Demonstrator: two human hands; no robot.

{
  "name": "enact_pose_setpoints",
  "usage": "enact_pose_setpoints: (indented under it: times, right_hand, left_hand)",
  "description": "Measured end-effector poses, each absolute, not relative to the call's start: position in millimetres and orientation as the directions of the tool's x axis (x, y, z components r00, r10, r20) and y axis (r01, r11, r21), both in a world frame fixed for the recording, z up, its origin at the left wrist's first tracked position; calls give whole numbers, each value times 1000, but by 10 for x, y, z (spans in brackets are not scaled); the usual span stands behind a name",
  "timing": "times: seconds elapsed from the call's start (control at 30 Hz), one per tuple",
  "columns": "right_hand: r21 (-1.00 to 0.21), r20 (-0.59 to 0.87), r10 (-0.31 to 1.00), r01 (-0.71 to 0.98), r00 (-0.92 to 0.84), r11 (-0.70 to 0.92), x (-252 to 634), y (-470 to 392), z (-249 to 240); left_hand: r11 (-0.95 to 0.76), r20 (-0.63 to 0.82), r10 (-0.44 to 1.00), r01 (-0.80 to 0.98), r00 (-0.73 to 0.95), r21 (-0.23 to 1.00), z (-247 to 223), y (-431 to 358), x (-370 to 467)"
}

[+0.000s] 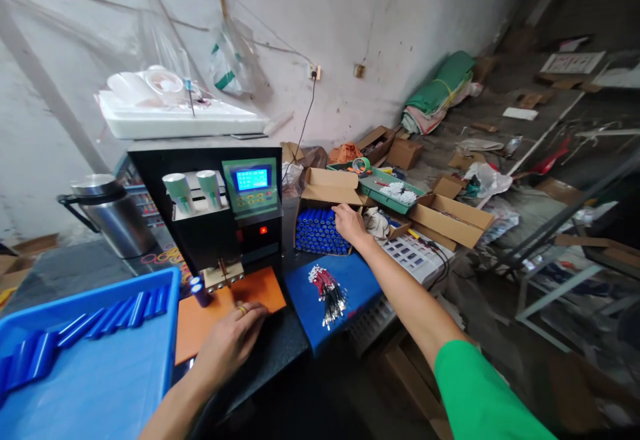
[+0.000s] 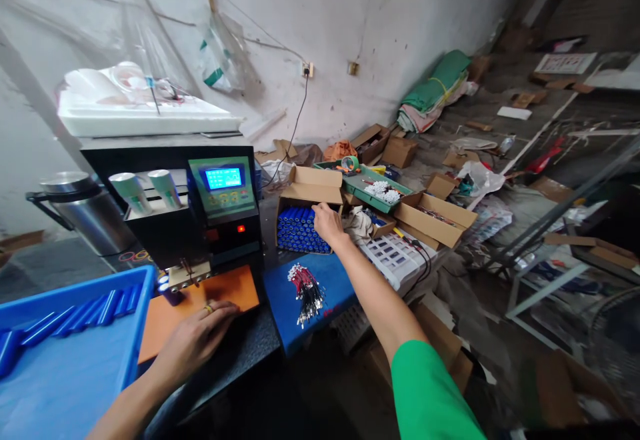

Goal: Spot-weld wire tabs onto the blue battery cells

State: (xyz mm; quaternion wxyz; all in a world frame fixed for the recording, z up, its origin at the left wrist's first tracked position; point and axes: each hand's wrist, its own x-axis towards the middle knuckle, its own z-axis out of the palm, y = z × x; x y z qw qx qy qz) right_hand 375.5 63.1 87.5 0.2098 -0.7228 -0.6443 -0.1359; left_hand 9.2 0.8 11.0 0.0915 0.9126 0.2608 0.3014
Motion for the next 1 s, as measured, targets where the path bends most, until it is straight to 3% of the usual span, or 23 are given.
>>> enact_pose_setpoints:
  times: [0.13,0.4,0.6,0.8,1.0]
  right_hand:
    - [-131,448,892,991,58,2,3799,693,811]
    - [-210,407,903,976,137,-53,3876,744,839]
    - [-273,499,860,961,112,33,3698,486,693]
    - [-436,75,972,884,224,-170,3451,249,167]
    - [-477,5,969,852,247,-215,3380,213,-91]
  left_hand:
    - [-844,500,536,417,680,338,136,8,106]
    - [-813,457,578,430,676,392,137,14,123]
    - [-805,466,590,430,660,410,145,15,122]
    - [-792,453,603,423,657,441,144,4,119]
    - [-789,459,605,413,650,455,158,5,121]
